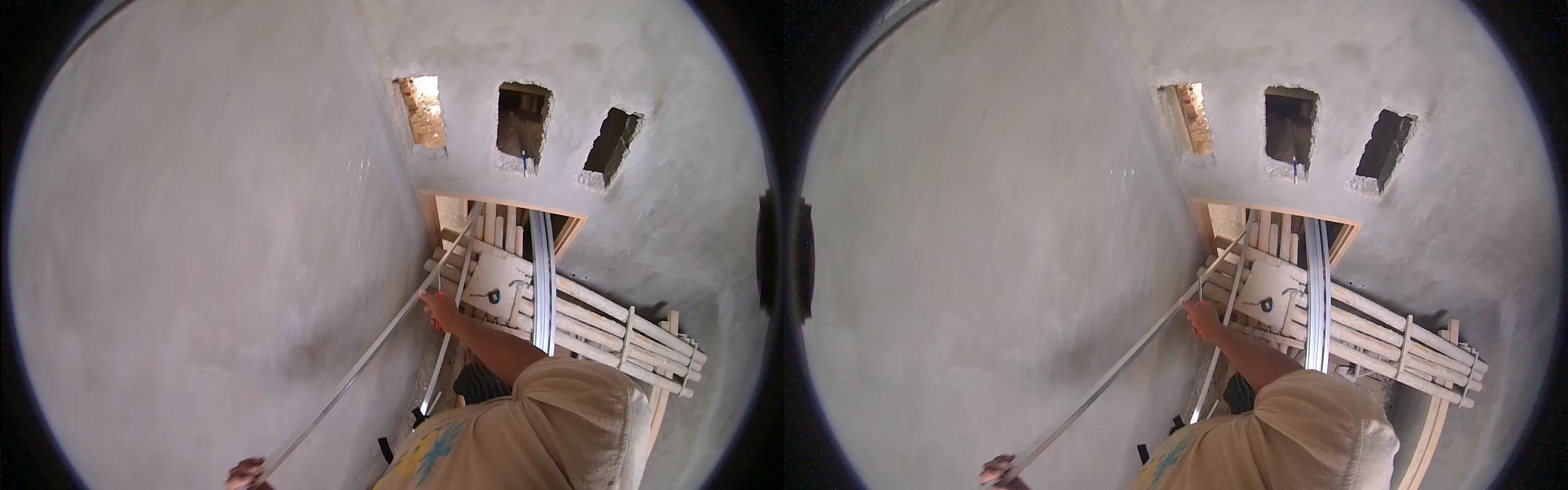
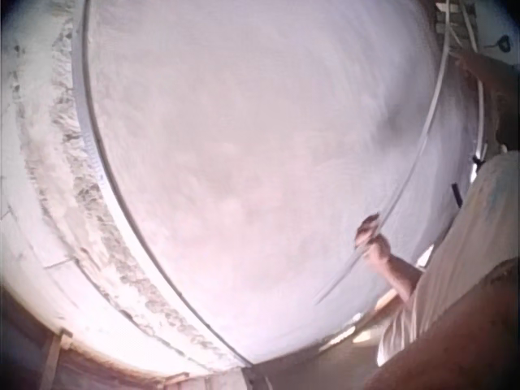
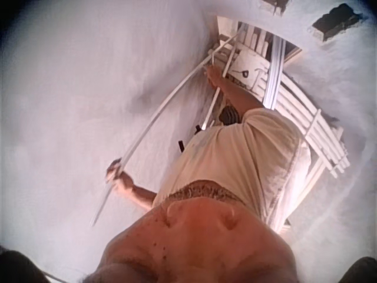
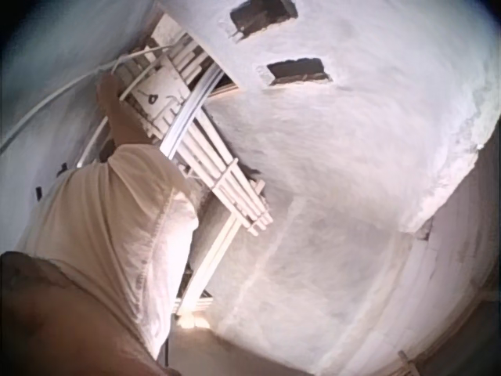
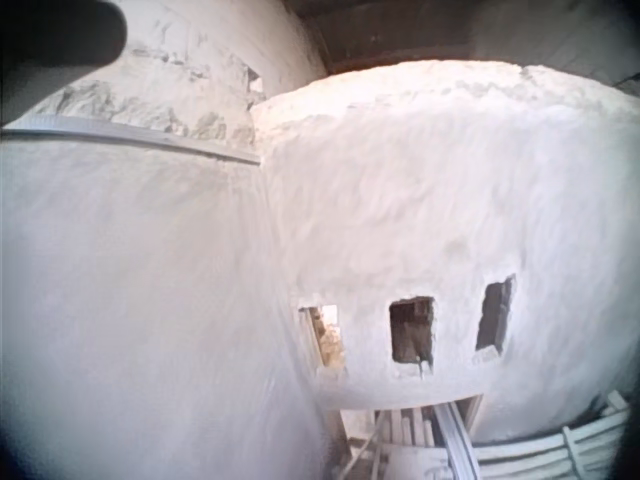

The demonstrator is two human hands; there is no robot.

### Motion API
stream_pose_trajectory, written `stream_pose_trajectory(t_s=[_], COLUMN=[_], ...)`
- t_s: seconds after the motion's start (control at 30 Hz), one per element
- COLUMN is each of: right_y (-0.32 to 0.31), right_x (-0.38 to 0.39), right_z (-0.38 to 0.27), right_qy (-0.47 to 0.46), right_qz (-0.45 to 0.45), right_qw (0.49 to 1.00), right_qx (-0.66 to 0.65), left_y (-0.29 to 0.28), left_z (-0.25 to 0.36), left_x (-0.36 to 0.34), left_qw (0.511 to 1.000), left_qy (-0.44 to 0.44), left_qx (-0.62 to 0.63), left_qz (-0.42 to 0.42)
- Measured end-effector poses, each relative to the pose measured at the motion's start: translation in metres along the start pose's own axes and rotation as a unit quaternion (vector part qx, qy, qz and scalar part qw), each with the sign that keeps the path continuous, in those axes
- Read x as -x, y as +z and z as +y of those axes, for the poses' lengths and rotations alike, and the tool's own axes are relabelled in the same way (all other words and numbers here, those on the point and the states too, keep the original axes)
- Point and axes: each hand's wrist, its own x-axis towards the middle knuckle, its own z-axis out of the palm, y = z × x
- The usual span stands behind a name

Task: The person measures a metal track with a tape measure, marks it with a pencil, and cuts through it using metal shears.

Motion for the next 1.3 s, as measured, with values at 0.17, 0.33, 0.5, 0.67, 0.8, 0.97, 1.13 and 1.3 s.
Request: stream_pose_trajectory(t_s=[0.17, 0.33, 0.5, 0.67, 0.8, 0.97, 1.13, 1.3], right_y=[0.014, 0.022, 0.028, 0.032, 0.055, 0.076, 0.066, 0.047], right_x=[-0.003, 0.008, 0.006, 0.009, 0.023, 0.045, 0.041, 0.014], right_z=[0.023, 0.046, 0.078, 0.131, 0.162, 0.180, 0.179, 0.165], right_qy=[0.043, 0.091, 0.127, 0.118, 0.208, 0.200, 0.219, 0.197], right_qz=[0.010, -0.016, -0.004, -0.165, -0.267, -0.217, -0.227, -0.135], right_qw=[0.999, 0.995, 0.991, 0.979, 0.939, 0.955, 0.948, 0.966], right_qx=[0.016, -0.043, -0.047, -0.031, -0.066, -0.043, -0.050, -0.105], left_y=[-0.114, -0.205, -0.240, -0.215, -0.136, -0.054, -0.089, -0.194], left_z=[0.108, 0.192, 0.240, 0.201, 0.094, 0.018, 0.032, 0.133], left_x=[0.056, 0.114, 0.148, 0.147, 0.148, 0.152, 0.196, 0.274], left_qw=[0.965, 0.881, 0.890, 0.745, 0.704, 0.698, 0.702, 0.716], left_qy=[0.083, 0.224, 0.176, -0.011, -0.163, -0.108, -0.128, -0.168], left_qx=[0.059, -0.158, -0.167, -0.384, -0.300, 0.007, -0.041, -0.157], left_qz=[0.243, 0.384, 0.386, 0.545, 0.623, 0.708, 0.700, 0.659])
